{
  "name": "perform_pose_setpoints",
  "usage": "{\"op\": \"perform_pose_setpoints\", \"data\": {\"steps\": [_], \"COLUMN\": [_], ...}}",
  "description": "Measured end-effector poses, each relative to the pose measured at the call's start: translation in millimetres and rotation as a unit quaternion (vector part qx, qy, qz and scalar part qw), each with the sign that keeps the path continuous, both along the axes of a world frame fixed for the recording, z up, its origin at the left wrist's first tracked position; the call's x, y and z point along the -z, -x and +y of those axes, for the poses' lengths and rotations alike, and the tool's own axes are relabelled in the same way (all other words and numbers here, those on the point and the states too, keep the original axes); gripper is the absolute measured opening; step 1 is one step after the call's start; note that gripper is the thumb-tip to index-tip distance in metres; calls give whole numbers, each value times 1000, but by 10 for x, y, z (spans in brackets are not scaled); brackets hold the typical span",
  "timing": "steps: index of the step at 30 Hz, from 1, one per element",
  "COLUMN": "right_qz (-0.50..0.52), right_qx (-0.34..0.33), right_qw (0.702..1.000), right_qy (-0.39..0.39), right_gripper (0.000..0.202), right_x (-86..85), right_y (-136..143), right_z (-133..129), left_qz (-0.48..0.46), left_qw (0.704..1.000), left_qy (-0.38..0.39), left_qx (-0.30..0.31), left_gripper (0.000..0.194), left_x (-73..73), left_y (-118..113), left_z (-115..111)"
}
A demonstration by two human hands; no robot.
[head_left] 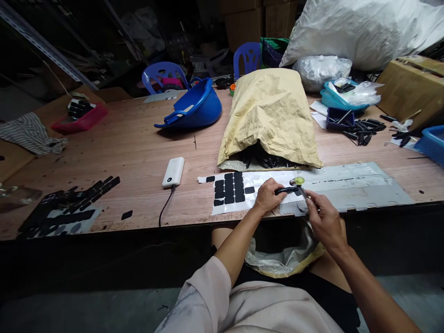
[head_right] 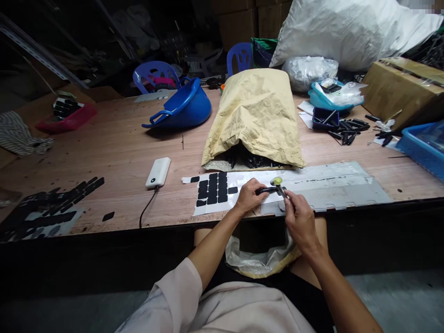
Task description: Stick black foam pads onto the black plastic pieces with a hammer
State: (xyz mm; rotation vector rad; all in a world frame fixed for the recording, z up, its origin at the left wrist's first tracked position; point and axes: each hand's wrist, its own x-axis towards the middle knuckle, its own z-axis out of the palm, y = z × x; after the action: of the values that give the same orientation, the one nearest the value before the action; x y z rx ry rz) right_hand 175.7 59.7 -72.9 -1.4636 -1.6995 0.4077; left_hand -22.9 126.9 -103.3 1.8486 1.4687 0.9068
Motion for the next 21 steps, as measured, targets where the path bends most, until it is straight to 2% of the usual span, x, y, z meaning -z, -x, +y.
{"op": "perform_pose_setpoints", "data": {"steps": [7,10,14,19,21], "right_qz": [-43,-64,-56,-73,-82], "right_qx": [-28,-21,13,-7,11], "right_qw": [999,998,997,996,995], "right_qy": [-14,-13,-50,-54,-64], "right_gripper": [38,37,37,36,37], "right_x": [93,94,58,89,47], "right_y": [173,143,102,67,-14], "right_z": [-113,-104,-97,-91,-22], "left_qz": [7,-1,-1,-7,-3], "left_qw": [1000,1000,1000,1000,1000], "left_qy": [-9,-18,-26,-27,-22], "left_qx": [15,13,13,-1,-2], "left_gripper": [12,12,15,15,16], "left_x": [-2,12,44,63,60], "left_y": [2,0,-7,-25,-29], "left_z": [14,16,27,32,30]}}
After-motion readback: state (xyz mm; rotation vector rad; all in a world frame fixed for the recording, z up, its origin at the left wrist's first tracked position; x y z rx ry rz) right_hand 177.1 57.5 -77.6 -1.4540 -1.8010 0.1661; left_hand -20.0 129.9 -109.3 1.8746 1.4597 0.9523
